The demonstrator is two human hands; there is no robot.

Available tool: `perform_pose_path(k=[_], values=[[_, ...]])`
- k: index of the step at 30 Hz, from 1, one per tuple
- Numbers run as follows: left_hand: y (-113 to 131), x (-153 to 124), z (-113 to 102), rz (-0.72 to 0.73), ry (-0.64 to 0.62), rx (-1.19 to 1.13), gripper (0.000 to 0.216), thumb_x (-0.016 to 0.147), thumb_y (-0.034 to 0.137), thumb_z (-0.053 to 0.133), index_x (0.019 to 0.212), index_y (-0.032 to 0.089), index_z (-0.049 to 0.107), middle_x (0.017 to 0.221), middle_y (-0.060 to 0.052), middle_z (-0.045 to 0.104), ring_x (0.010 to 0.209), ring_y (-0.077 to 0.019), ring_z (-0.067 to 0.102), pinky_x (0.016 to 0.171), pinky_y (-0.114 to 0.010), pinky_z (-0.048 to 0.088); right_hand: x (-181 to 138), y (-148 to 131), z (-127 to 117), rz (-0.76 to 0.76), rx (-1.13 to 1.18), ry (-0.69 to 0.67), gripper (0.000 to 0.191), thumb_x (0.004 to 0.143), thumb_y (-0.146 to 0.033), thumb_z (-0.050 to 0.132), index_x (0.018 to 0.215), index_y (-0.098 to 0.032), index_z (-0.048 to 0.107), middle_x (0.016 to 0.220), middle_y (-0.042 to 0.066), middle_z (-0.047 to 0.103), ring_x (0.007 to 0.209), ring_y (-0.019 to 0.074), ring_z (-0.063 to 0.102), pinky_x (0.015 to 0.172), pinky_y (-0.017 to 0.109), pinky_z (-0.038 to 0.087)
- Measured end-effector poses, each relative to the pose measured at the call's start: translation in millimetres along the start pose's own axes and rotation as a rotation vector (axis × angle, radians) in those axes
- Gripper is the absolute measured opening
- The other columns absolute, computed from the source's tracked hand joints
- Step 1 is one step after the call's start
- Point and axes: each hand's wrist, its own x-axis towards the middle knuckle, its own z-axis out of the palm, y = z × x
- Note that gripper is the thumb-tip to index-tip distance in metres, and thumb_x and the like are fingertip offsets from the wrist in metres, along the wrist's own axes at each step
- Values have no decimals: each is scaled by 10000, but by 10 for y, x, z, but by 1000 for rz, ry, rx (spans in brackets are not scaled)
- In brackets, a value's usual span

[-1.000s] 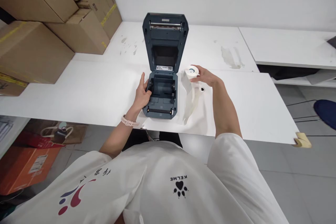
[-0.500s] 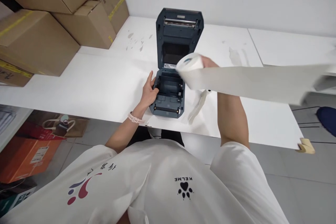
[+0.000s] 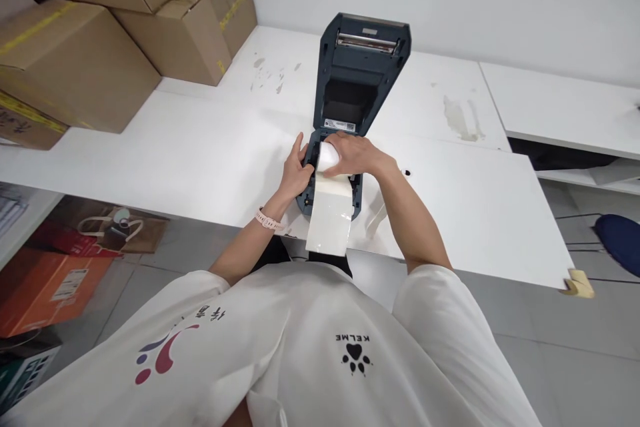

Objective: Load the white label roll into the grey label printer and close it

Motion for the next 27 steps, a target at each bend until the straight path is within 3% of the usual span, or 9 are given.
perform_pose_path(k=[4, 8, 13, 17, 21, 27], values=[[-15, 12, 9, -8, 2, 4, 925, 889, 212, 548, 1695, 288, 99, 1745, -87, 364, 1657, -289, 262, 1301, -532, 338, -100, -46, 144, 11, 37, 44, 720, 838, -509, 740, 1455, -180, 567, 1426, 203, 634, 1309, 450, 604, 1064, 612, 505], [-88, 34, 13, 33, 10, 0, 913, 894, 225, 556, 1692, 319, 123, 1739, -51, 386, 1640, -251, 313, 1309, -488, 338, -491, -267, 288, -75, 109, 290, 585, 992, -471, 567, 1521, -221, 540, 1498, 180, 599, 1399, 422, 549, 1135, 627, 461], [-124, 39, 12, 56, -3, 2, 873, 912, 244, 546, 1688, 315, 154, 1773, -36, 310, 1649, -258, 288, 1331, -465, 309, -1086, -667, 740, -72, 226, 395, 516, 1046, -483, 503, 1547, -360, 522, 1566, 109, 581, 1466, 389, 526, 1160, 646, 472], [-118, 42, 7, 52, 14, -44, 849, 883, 201, 556, 1662, 311, 237, 1746, -35, 368, 1634, -254, 324, 1326, -456, 324, -1221, -826, 1068, 3, 144, 445, 520, 1072, -489, 465, 1574, -350, 476, 1647, 84, 510, 1574, 345, 417, 1234, 632, 398], [-130, 53, 12, 43, 24, -85, 854, 854, 163, 567, 1646, 307, 283, 1726, -50, 403, 1626, -261, 341, 1314, -456, 348, -1172, -837, 1078, 20, 44, 474, 482, 1076, -510, 470, 1454, -237, 591, 1606, 104, 563, 1511, 347, 484, 1164, 558, 446], [-130, 57, 24, 50, 48, -114, 853, 814, 116, 553, 1617, 304, 337, 1705, -55, 435, 1616, -252, 363, 1317, -458, 340, -1125, -842, 965, 30, -30, 449, 419, 1059, -522, 513, 1326, -224, 638, 1568, 69, 609, 1353, 356, 557, 1022, 521, 464]])
